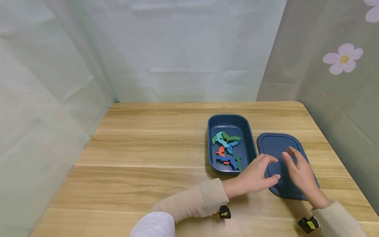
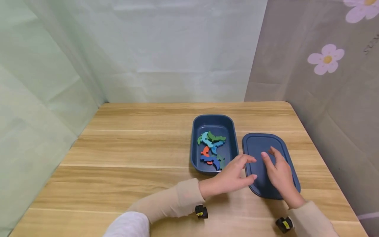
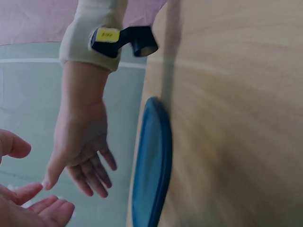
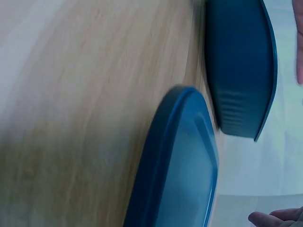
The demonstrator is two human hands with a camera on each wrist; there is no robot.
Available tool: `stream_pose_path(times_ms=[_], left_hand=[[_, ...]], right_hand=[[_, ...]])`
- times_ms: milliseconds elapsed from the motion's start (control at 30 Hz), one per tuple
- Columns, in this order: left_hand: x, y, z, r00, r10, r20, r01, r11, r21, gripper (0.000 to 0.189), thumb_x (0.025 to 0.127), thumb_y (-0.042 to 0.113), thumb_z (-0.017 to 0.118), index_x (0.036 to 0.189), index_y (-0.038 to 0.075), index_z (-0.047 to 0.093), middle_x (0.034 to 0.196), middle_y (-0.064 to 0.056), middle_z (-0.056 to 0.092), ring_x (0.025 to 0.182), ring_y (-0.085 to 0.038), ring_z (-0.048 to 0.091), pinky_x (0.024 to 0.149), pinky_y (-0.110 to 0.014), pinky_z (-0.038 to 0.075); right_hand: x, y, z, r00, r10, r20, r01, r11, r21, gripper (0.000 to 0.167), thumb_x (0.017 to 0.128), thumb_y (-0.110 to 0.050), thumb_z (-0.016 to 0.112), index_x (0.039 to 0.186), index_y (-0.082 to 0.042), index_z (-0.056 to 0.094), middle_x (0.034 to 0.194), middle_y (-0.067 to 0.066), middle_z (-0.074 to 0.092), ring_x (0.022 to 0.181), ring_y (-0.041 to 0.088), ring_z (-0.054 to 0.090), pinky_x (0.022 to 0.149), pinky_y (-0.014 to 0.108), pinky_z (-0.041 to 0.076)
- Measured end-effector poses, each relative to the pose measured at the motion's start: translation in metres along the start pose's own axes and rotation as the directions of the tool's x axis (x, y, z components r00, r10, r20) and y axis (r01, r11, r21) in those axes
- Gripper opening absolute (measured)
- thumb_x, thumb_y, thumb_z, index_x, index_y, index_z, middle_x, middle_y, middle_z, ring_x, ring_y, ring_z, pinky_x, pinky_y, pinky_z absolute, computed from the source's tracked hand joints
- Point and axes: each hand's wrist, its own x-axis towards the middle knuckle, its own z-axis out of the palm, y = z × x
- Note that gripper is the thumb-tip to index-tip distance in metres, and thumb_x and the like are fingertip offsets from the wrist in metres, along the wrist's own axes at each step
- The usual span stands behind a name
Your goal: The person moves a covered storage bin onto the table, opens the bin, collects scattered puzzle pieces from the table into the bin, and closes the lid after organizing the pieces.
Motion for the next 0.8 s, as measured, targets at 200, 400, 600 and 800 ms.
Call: stream_pose_path(times_ms=[200, 400, 600, 800], left_hand=[[0.000, -0.001, 0.012, 0.998, -0.061, 0.027, 0.058, 0.995, 0.081, 0.045, 0.092, 0.030, 0.057, 0.131, 0.009, 0.049, 0.131, -0.002, 0.051, 0.116, -0.005, 0.050, 0.093, -0.010, 0.038], [0.000, -0.001, 0.023, 0.993, -0.116, 0.033, 0.111, 0.986, 0.126, 0.050, 0.090, 0.033, 0.059, 0.132, 0.009, 0.049, 0.136, -0.004, 0.048, 0.124, -0.010, 0.046, 0.100, -0.015, 0.037], [0.002, -0.001, 0.031, 0.981, -0.171, 0.096, 0.156, 0.978, 0.141, 0.063, 0.090, 0.038, 0.058, 0.142, 0.008, 0.039, 0.150, -0.009, 0.034, 0.138, -0.016, 0.033, 0.106, -0.024, 0.035], [0.003, -0.002, 0.040, 0.960, -0.270, 0.078, 0.268, 0.963, 0.040, 0.070, 0.089, 0.039, 0.060, 0.147, 0.012, 0.033, 0.155, -0.012, 0.022, 0.142, -0.023, 0.025, 0.107, -0.035, 0.036]], right_hand=[[0.003, 0.009, -0.005, 0.999, 0.051, 0.005, -0.051, 0.999, -0.012, 0.067, 0.102, -0.039, 0.034, 0.137, 0.019, 0.030, 0.133, 0.043, 0.037, 0.122, 0.059, 0.033, 0.095, 0.070, 0.028], [0.005, 0.020, -0.007, 0.994, 0.112, 0.003, -0.112, 0.993, -0.040, 0.072, 0.102, -0.042, 0.032, 0.136, 0.022, 0.027, 0.134, 0.045, 0.032, 0.124, 0.060, 0.029, 0.100, 0.068, 0.025], [0.008, 0.031, -0.012, 0.989, 0.134, 0.055, -0.131, 0.990, -0.051, 0.077, 0.102, -0.043, 0.031, 0.139, 0.022, 0.016, 0.134, 0.047, 0.029, 0.124, 0.063, 0.027, 0.098, 0.070, 0.023], [0.012, 0.041, -0.019, 0.973, 0.191, 0.131, -0.184, 0.981, -0.063, 0.082, 0.101, -0.046, 0.029, 0.141, 0.021, 0.006, 0.138, 0.047, 0.022, 0.125, 0.064, 0.022, 0.099, 0.072, 0.021]])
